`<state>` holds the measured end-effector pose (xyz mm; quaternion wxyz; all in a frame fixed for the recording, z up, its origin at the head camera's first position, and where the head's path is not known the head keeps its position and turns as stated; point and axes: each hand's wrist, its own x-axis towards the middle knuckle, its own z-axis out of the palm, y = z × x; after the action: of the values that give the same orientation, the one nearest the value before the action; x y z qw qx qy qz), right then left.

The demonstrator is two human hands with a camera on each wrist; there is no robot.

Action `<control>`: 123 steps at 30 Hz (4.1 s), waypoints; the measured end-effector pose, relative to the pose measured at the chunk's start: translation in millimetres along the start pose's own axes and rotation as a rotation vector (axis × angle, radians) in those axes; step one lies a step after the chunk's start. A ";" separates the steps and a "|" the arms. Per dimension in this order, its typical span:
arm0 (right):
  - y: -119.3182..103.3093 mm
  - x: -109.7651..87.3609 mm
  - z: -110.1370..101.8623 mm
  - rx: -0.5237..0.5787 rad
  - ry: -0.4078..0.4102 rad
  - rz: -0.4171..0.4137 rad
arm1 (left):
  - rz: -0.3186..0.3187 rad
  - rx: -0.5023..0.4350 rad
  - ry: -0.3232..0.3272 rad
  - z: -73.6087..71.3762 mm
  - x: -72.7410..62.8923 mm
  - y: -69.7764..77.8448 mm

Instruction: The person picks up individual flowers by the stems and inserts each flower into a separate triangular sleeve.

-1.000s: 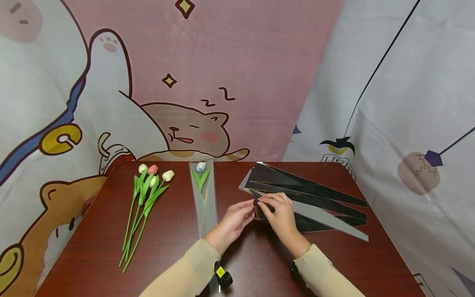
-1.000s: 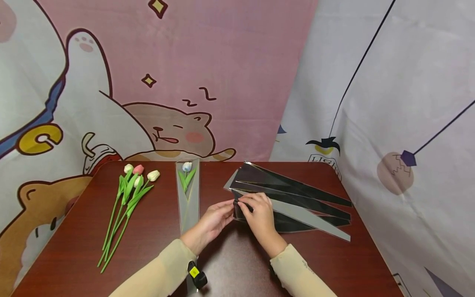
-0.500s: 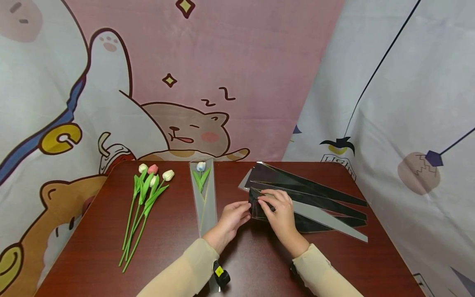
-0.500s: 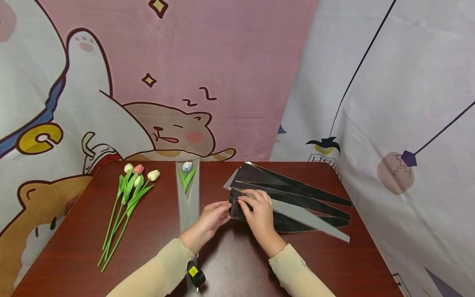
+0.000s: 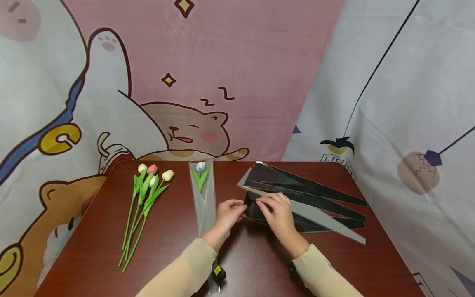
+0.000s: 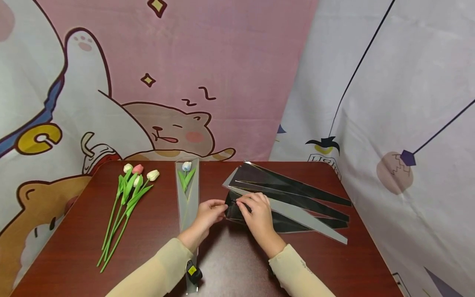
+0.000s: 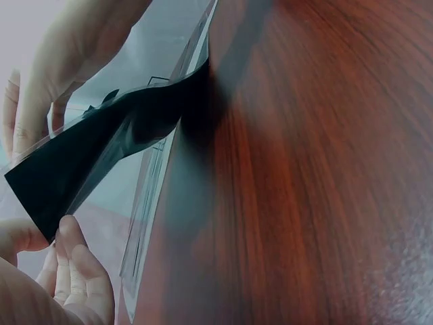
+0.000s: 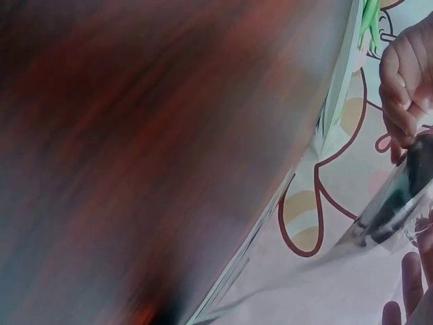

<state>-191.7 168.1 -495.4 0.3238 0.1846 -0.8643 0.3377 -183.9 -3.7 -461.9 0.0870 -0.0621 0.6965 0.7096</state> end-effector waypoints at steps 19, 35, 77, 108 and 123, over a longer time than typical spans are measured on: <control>1.0 1.9 -2.8 -0.008 -0.022 -0.005 | -0.054 -0.024 -0.039 -7.6 18.5 -20.3; 3.3 6.6 -6.2 0.004 0.000 -0.009 | -0.009 0.080 0.016 -59.3 26.6 -6.0; 1.9 13.4 -9.2 -0.043 0.113 -0.165 | -0.052 0.940 0.269 -288.5 -2.3 -27.5; 1.4 13.3 -9.2 -0.038 0.085 -0.103 | 0.057 0.909 0.471 -287.5 -1.9 -14.3; -0.4 14.3 -9.7 -0.040 0.080 -0.097 | 0.228 0.660 0.774 -286.7 -8.3 16.7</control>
<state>-197.6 173.2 -480.0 0.3777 0.2063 -0.8473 0.3113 -188.9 -290.8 -450.2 -0.2399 -0.2128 0.8667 0.3822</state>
